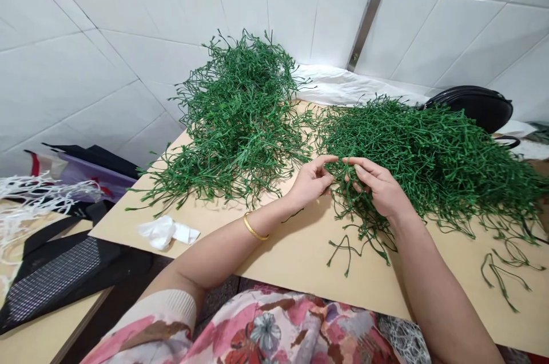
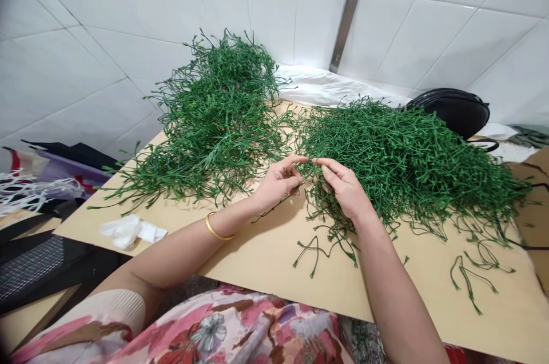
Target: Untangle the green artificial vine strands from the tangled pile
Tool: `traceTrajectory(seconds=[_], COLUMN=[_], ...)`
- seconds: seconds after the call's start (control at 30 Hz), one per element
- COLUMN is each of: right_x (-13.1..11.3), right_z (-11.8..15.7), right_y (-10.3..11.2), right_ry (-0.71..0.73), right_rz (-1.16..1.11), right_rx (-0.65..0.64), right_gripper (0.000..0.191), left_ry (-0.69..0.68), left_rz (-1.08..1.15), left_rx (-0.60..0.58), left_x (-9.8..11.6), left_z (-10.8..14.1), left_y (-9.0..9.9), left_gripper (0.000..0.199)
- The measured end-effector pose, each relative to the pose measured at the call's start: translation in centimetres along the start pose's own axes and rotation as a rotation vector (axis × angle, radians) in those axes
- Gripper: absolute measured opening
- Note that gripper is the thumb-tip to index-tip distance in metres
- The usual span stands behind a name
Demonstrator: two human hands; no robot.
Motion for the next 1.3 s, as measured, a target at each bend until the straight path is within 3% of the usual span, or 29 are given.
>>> traceTrajectory(seconds=[0.13, 0.3, 0.47, 0.6, 0.73, 1.07, 1.17, 1.3], right_x=[0.1, 0.2, 0.3, 0.2, 0.7, 1.1, 0.9, -0.1], right_z=[-0.4, -0.6, -0.3, 0.0, 0.0, -0.2, -0.5, -0.5], right_y=[-0.3, -0.8, -0.5, -0.7, -0.7, -0.1, 0.6, 1.0], right_ry=[-0.029, -0.021, -0.069, -0.134, -0.215, -0.161, -0.051, 0.069], right_rz=[-0.052, 0.043, -0.075, -0.243, -0.250, 0.385, 0.541, 0.677], right_rx=[-0.054, -0.142, -0.080, -0.076, -0.041, -0.234, -0.168, -0.048], right_gripper=[0.036, 0.039, 0.038, 0.030, 0.029, 0.029, 0.022, 0.016], left_ry=[-0.027, -0.027, -0.086, -0.056, -0.035, -0.102, -0.077, 0.046], left_rz=[0.021, 0.057, 0.037, 0.039, 0.062, 0.058, -0.023, -0.074], left_rx=[0.042, 0.117, 0.114, 0.108, 0.143, 0.173, 0.154, 0.061], left_x=[0.0, 0.4, 1.3, 1.1, 0.8, 0.6, 0.5, 0.1], left_z=[0.0, 0.1, 0.3, 0.2, 0.1, -0.1, -0.1, 0.0], left_y=[0.1, 0.6, 0.7, 0.7, 0.9, 1.1, 1.0, 0.1], left_gripper=[0.048, 0.063, 0.055, 0.055, 0.059, 0.041, 0.021, 0.019])
Point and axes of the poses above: each hand's wrist, its own z-axis away from the middle knuckle, its own y-axis out of the back of the hand, x = y × z, the point moved 5 cm from there along -z, towards the middle knuckle, and after that the axes turned 1 degree about -y, right-handed, at the moved point
